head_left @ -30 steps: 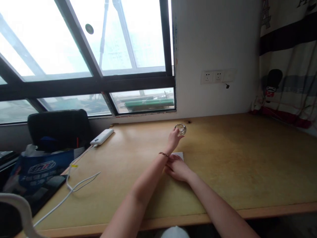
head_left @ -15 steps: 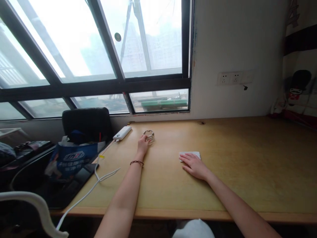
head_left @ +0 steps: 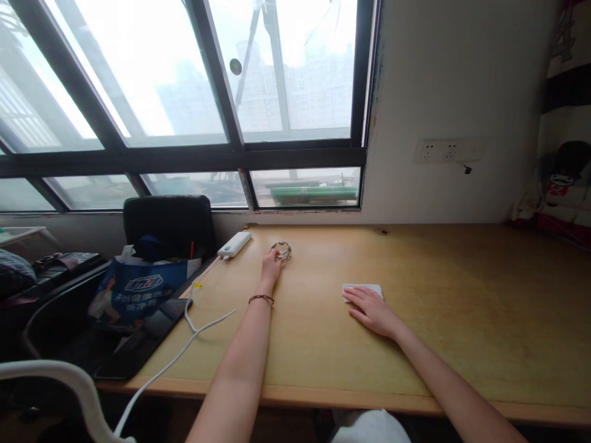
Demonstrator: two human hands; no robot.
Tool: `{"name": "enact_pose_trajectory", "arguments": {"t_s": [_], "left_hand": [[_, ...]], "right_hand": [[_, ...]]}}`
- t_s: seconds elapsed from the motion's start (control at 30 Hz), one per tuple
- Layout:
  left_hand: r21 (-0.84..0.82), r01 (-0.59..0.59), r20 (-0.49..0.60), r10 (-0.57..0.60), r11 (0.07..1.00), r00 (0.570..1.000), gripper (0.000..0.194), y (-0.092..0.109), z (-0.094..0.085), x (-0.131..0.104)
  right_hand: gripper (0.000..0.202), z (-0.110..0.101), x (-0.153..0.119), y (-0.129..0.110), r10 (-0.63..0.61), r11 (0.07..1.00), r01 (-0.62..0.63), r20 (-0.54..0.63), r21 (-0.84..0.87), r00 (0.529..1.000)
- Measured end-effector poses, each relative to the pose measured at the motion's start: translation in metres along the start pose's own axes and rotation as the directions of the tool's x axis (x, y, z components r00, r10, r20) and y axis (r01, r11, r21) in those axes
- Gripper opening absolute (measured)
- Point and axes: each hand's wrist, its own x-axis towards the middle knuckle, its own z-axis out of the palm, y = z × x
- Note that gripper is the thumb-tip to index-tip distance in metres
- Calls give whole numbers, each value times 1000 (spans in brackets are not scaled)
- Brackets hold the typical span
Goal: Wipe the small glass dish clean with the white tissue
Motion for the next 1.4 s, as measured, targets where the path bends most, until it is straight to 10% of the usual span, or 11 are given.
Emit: {"name": "enact_pose_trajectory", "arguments": {"t_s": [0.63, 0.83, 0.97, 1.13, 1.4], "left_hand": [[18, -34, -4, 34, 999, 999, 23, 13, -4, -6], [114, -102, -212, 124, 988, 969, 35, 48, -10, -17], [133, -403, 18, 404, 905, 914, 27, 113, 0, -50], [-90, -757, 422, 713, 647, 560, 24, 193, 17, -128], [-58, -620, 475, 568, 782, 672, 30, 196, 7, -155]], "right_hand": [[44, 1, 0, 1, 12, 1000, -12, 5, 25, 1000], [47, 1, 0, 8, 105, 973, -41, -279, 226, 955], [42, 0, -1, 26, 435, 887, -276, -464, 372, 772], [38, -4, -4, 37, 449, 888, -359, -376, 286, 810], [34, -10, -8, 39, 451, 860, -315, -309, 401, 838]]}}
